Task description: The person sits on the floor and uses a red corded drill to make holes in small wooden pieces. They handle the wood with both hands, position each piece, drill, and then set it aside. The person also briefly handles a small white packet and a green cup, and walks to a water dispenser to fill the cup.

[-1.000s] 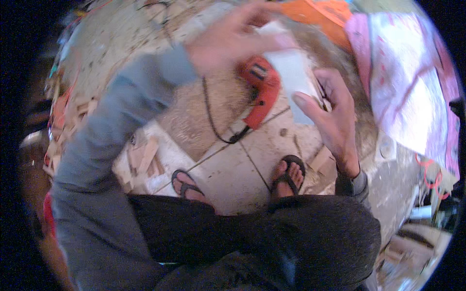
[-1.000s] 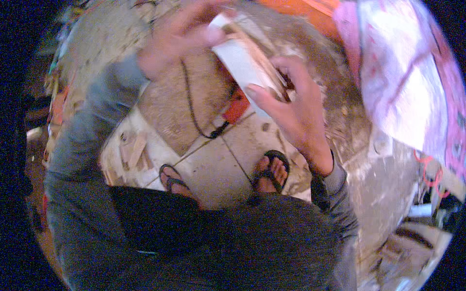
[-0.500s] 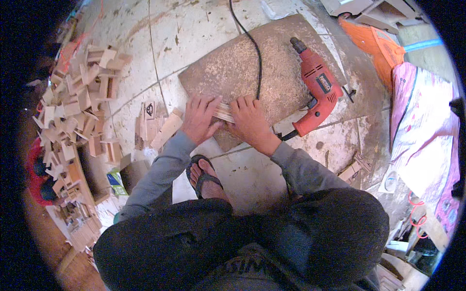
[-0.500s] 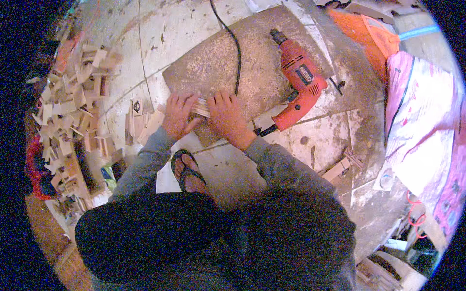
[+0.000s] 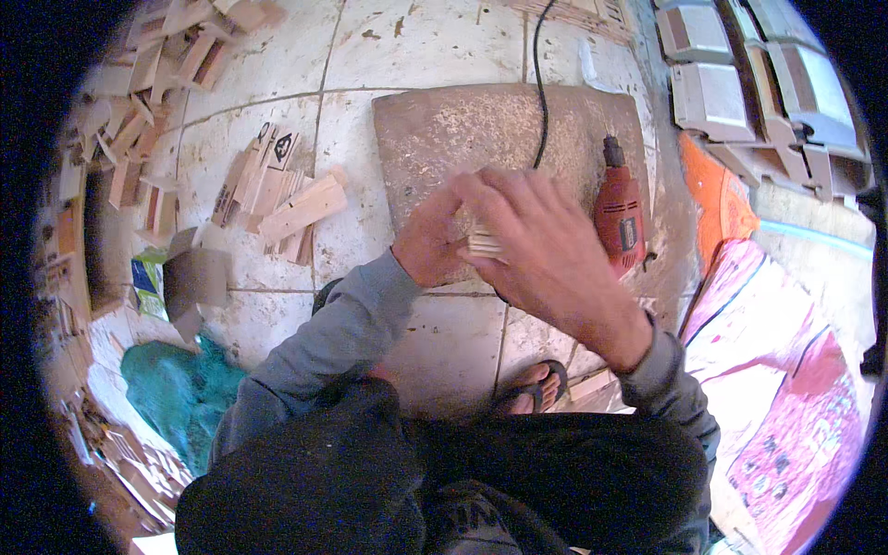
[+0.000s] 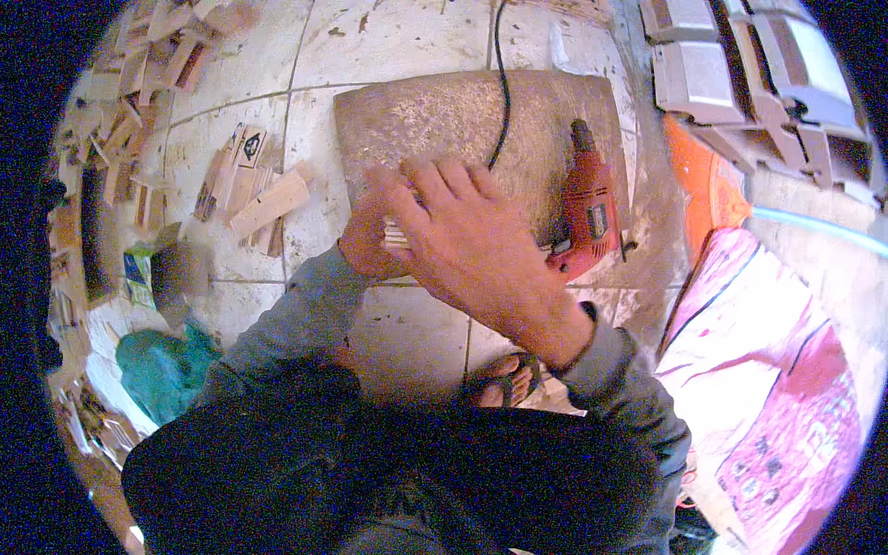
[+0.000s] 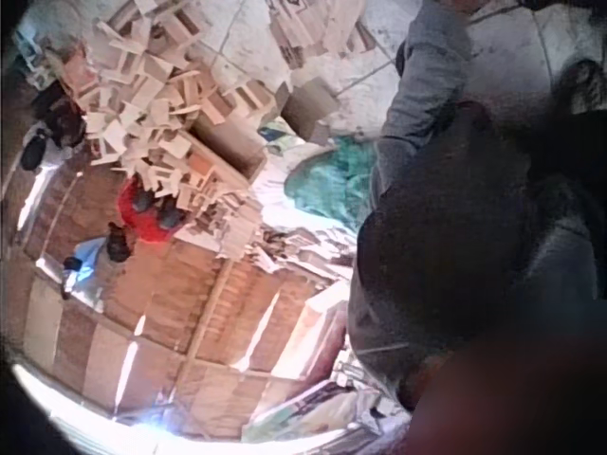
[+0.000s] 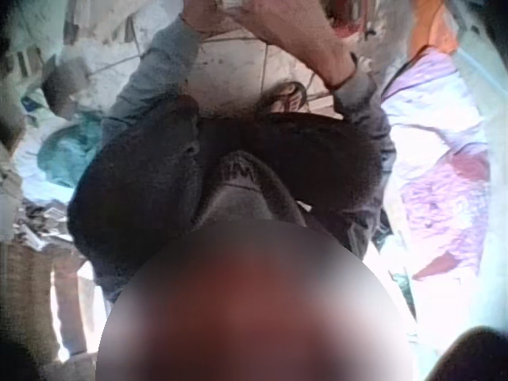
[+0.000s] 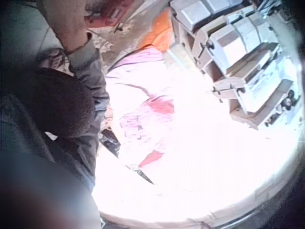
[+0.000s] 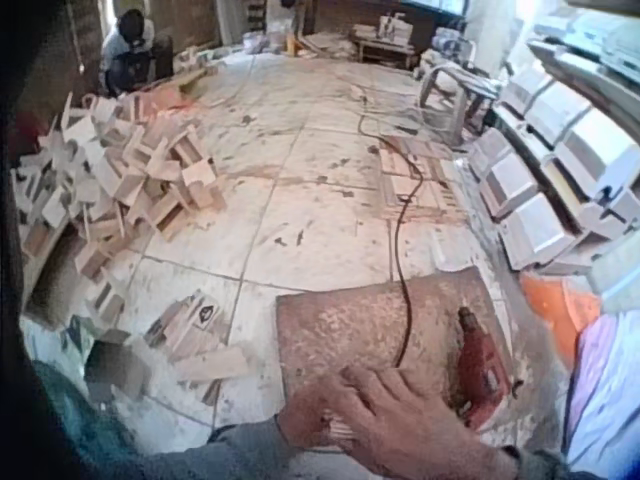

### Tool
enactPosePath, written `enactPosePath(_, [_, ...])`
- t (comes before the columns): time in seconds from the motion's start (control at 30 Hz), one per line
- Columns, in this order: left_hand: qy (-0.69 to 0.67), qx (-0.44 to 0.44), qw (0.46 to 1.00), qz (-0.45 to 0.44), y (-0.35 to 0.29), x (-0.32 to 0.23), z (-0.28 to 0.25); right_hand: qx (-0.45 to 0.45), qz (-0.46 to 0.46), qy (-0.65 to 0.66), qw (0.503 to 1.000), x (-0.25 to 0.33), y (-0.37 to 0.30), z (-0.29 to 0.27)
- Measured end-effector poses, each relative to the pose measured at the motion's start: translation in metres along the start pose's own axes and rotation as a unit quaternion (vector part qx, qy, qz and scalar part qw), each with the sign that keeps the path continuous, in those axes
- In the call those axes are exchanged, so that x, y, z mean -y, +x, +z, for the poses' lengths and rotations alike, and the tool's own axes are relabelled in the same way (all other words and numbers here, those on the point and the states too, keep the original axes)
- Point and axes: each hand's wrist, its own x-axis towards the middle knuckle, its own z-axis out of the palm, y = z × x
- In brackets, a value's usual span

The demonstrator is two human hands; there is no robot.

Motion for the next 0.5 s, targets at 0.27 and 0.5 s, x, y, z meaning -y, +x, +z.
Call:
enactPosePath(0.27, [0.005, 0.097, 0.985, -0.139, -0.007, 0.031, -0.007, 0.065, 0.074, -0.056, 0.994, -0.006, 0.003, 0.039])
enactPosePath(0.5, [0.313, 0.078, 0.946, -0.012, -0.002, 0.009, -0.058, -0.015, 0.017, -0.016, 1.000, -0.040, 0.001, 0.050])
